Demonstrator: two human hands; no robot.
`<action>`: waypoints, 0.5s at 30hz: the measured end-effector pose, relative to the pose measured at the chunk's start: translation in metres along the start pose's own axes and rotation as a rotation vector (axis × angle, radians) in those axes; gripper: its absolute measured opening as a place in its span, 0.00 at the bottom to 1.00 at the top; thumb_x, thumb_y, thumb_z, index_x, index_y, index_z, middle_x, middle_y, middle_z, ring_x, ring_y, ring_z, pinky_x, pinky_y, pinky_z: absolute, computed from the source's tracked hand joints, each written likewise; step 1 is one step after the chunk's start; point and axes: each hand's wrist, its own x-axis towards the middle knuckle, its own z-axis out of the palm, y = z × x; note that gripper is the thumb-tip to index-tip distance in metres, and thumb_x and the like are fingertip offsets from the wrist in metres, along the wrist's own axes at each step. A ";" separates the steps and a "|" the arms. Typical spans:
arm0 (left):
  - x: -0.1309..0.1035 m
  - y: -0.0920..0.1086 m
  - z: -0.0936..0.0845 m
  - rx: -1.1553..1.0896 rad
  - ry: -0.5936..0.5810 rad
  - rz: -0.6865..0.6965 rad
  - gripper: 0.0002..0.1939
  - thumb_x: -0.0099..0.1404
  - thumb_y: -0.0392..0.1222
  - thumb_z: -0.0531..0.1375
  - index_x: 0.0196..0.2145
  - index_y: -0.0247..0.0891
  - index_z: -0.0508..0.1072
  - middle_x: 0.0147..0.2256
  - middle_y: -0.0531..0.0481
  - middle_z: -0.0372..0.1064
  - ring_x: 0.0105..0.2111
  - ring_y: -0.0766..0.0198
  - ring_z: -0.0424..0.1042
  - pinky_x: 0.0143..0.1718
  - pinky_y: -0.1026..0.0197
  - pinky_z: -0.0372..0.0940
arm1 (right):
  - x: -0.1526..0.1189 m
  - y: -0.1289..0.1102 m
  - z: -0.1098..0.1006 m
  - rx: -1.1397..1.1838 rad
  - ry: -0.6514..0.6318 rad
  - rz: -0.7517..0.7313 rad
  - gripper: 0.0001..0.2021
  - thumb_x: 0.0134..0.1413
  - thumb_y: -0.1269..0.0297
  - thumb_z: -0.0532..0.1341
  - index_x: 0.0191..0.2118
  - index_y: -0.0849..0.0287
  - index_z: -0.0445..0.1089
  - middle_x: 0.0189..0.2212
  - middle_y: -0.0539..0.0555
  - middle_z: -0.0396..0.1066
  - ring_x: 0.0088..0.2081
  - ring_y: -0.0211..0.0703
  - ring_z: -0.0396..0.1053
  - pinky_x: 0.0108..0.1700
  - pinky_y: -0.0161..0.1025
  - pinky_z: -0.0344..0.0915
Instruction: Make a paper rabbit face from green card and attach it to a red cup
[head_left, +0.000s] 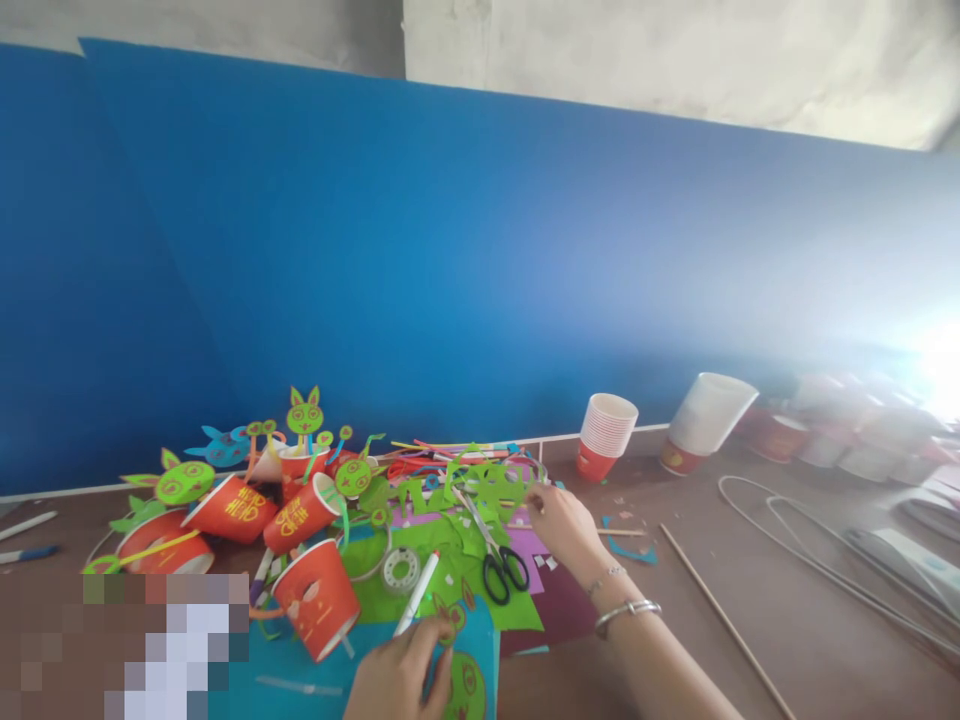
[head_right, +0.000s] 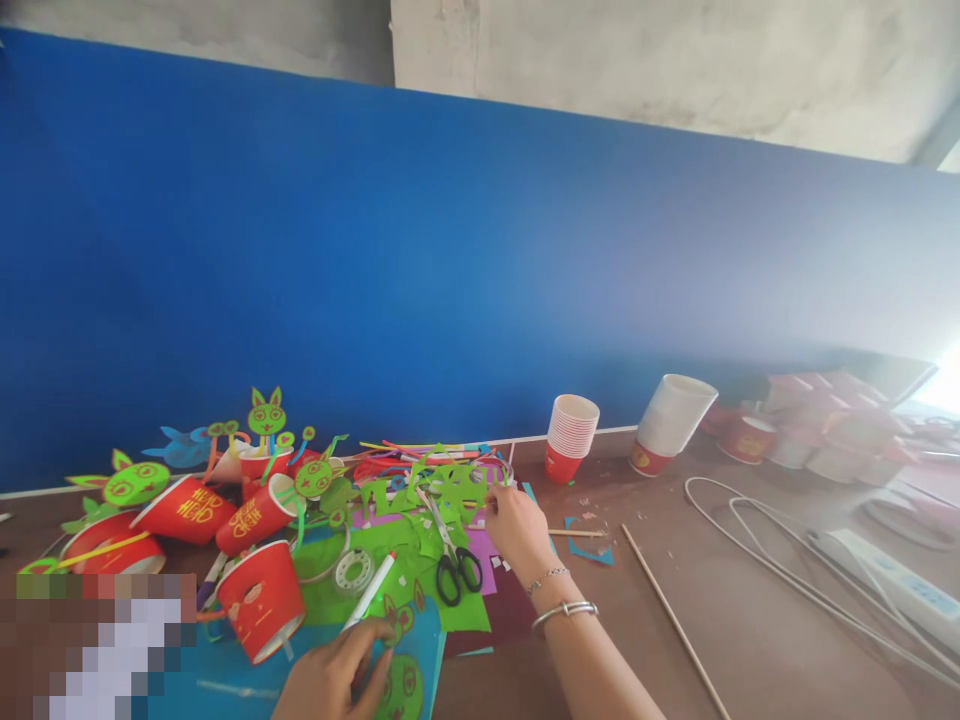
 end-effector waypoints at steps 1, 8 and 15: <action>0.000 0.000 0.001 -0.017 0.036 0.007 0.09 0.61 0.39 0.52 0.36 0.46 0.72 0.21 0.54 0.70 0.18 0.64 0.68 0.23 0.67 0.59 | 0.001 0.000 0.001 -0.005 0.026 -0.011 0.14 0.50 0.75 0.53 0.36 0.57 0.74 0.34 0.57 0.75 0.38 0.48 0.70 0.38 0.38 0.61; 0.002 -0.002 0.001 -0.081 0.070 0.110 0.06 0.62 0.37 0.53 0.33 0.45 0.69 0.20 0.55 0.69 0.16 0.66 0.67 0.20 0.69 0.58 | 0.010 0.013 0.025 0.028 0.239 -0.066 0.29 0.44 0.80 0.51 0.56 0.64 0.61 0.53 0.65 0.64 0.54 0.55 0.61 0.53 0.50 0.58; 0.004 -0.004 -0.003 -0.050 0.019 0.118 0.07 0.62 0.36 0.52 0.33 0.44 0.69 0.21 0.53 0.71 0.17 0.67 0.68 0.20 0.70 0.59 | 0.018 0.021 0.030 0.097 0.208 -0.146 0.37 0.37 0.85 0.48 0.58 0.59 0.57 0.51 0.57 0.69 0.52 0.46 0.65 0.51 0.43 0.62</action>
